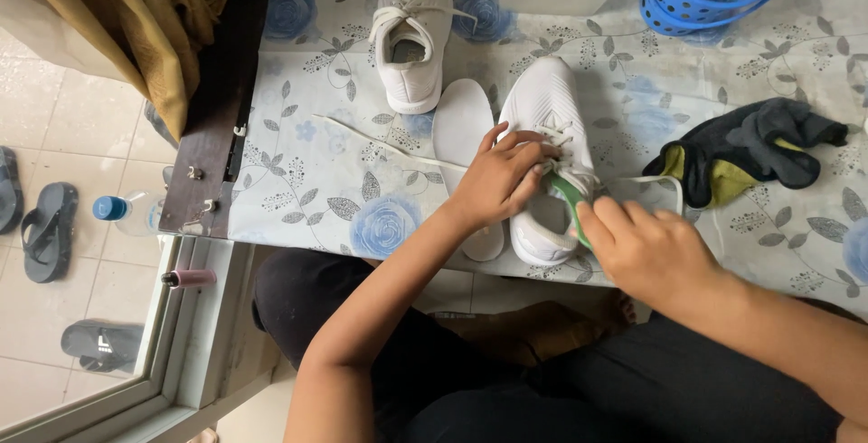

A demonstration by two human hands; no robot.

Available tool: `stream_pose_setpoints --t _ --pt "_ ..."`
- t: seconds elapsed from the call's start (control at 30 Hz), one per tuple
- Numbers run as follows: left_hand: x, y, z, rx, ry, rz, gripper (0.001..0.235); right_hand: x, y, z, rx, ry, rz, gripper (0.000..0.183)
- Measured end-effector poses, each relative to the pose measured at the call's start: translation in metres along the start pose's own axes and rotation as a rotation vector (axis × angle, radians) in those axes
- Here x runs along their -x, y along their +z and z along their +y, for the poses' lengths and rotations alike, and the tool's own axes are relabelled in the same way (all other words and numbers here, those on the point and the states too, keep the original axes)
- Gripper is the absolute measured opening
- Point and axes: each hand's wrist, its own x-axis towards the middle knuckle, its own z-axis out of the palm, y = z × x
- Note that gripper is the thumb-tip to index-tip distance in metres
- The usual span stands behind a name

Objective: The person cleans a white sneaker using a green brush and a cloth. They scrub the sole and upper, wipe the shoe, remove the insole, and then scrub the inside of the shoe.

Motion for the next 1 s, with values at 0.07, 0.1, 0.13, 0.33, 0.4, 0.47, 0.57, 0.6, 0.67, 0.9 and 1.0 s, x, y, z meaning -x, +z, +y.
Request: stream_pose_setpoints --t 0.07,0.1,0.13,0.33,0.4,0.47,0.57,0.6,0.67,0.9,1.0 --pt "-0.001 0.001 -0.001 0.013 -0.004 -0.009 0.028 -0.003 0.015 0.007 -0.278 0.074 -0.029 0.01" --pt "-0.001 0.002 -0.001 0.018 -0.001 -0.009 0.028 0.001 0.018 0.008 -0.275 0.075 -0.032 0.01" --pt "0.0 0.001 0.0 0.035 -0.008 -0.008 0.027 0.003 0.022 0.009 -0.407 0.106 -0.07 0.014" --pt "0.002 -0.002 0.0 0.067 -0.064 -0.06 0.033 0.009 0.001 0.001 -0.658 0.045 -0.135 0.021" --pt "0.003 0.0 -0.001 0.064 -0.073 -0.071 0.033 0.008 -0.008 -0.001 -0.547 0.026 -0.093 0.017" --pt "0.003 0.001 0.0 0.094 -0.102 -0.062 0.032 0.005 -0.012 0.005 -0.346 -0.02 0.088 0.01" --pt "0.004 0.006 -0.003 0.082 -0.098 -0.054 0.024 0.003 0.016 0.006 -0.264 -0.022 0.02 0.014" --pt "0.004 0.006 -0.003 0.088 -0.097 -0.061 0.024 0.004 0.019 0.004 -0.265 -0.015 0.014 0.014" --pt "0.002 0.005 -0.002 0.055 -0.085 -0.026 0.024 0.003 0.027 0.004 -0.478 0.023 -0.03 0.018" --pt "0.003 0.0 0.006 0.081 -0.099 -0.022 0.024 0.014 -0.003 0.001 -0.578 0.023 -0.125 0.024" --pt "0.002 0.002 0.003 0.084 -0.112 -0.025 0.024 0.016 0.019 0.001 -0.332 0.031 -0.045 0.032"
